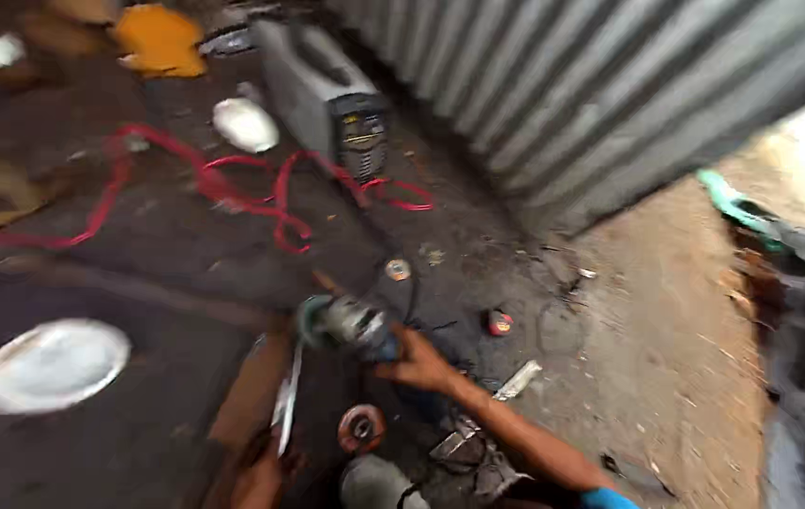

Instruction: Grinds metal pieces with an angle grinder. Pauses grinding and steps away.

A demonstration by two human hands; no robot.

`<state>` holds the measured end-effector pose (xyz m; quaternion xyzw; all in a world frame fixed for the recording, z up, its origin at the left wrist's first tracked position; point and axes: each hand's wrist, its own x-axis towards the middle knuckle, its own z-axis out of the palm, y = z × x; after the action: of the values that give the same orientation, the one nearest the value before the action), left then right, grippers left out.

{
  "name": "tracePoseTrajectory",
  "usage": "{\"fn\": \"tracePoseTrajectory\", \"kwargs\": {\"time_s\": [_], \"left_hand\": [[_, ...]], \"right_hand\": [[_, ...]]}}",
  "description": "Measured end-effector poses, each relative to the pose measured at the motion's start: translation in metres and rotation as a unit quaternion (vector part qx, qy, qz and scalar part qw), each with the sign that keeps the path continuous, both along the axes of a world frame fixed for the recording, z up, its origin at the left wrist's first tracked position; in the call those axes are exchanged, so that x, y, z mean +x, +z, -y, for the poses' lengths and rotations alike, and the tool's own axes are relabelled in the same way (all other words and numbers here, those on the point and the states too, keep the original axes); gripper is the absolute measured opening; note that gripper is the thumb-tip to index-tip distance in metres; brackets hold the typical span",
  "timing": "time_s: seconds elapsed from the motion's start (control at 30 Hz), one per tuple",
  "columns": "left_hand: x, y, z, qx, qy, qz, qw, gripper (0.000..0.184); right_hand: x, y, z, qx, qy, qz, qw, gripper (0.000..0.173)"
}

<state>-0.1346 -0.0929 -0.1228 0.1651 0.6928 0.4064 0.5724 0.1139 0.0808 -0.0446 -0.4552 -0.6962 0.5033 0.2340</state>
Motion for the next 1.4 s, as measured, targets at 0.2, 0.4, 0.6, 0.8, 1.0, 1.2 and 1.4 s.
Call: {"fn": "tracePoseTrajectory", "kwargs": {"time_s": [0.2,0.4,0.6,0.8,1.0,1.2,1.4], "left_hand": [[0.014,-0.005,0.005,-0.022,0.075,0.047,0.996,0.037],[0.020,-0.011,0.009,0.000,0.148,0.156,0.977,0.034],[0.023,-0.007,0.004,-0.013,0.246,0.236,0.940,0.031],[0.027,-0.002,0.002,-0.073,0.238,0.256,0.934,0.035],[0.028,0.003,-0.005,-0.080,0.292,0.244,0.921,0.030],[0.035,-0.001,-0.007,-0.069,0.308,0.210,0.925,0.031],[0.039,-0.002,-0.008,-0.064,0.311,0.187,0.930,0.030]], "right_hand": [[-0.007,-0.023,-0.010,-0.024,0.035,0.112,0.993,0.058],[-0.020,-0.026,0.007,-0.001,0.118,0.213,0.970,0.070],[-0.029,-0.032,0.016,0.002,0.147,0.298,0.943,0.074],[-0.035,-0.028,0.013,0.020,0.136,0.324,0.936,0.075],[-0.037,-0.030,0.007,0.031,0.120,0.328,0.936,0.068],[-0.034,-0.033,0.010,0.014,0.148,0.328,0.933,0.071],[-0.034,-0.034,0.007,0.010,0.154,0.330,0.931,0.068]]}}
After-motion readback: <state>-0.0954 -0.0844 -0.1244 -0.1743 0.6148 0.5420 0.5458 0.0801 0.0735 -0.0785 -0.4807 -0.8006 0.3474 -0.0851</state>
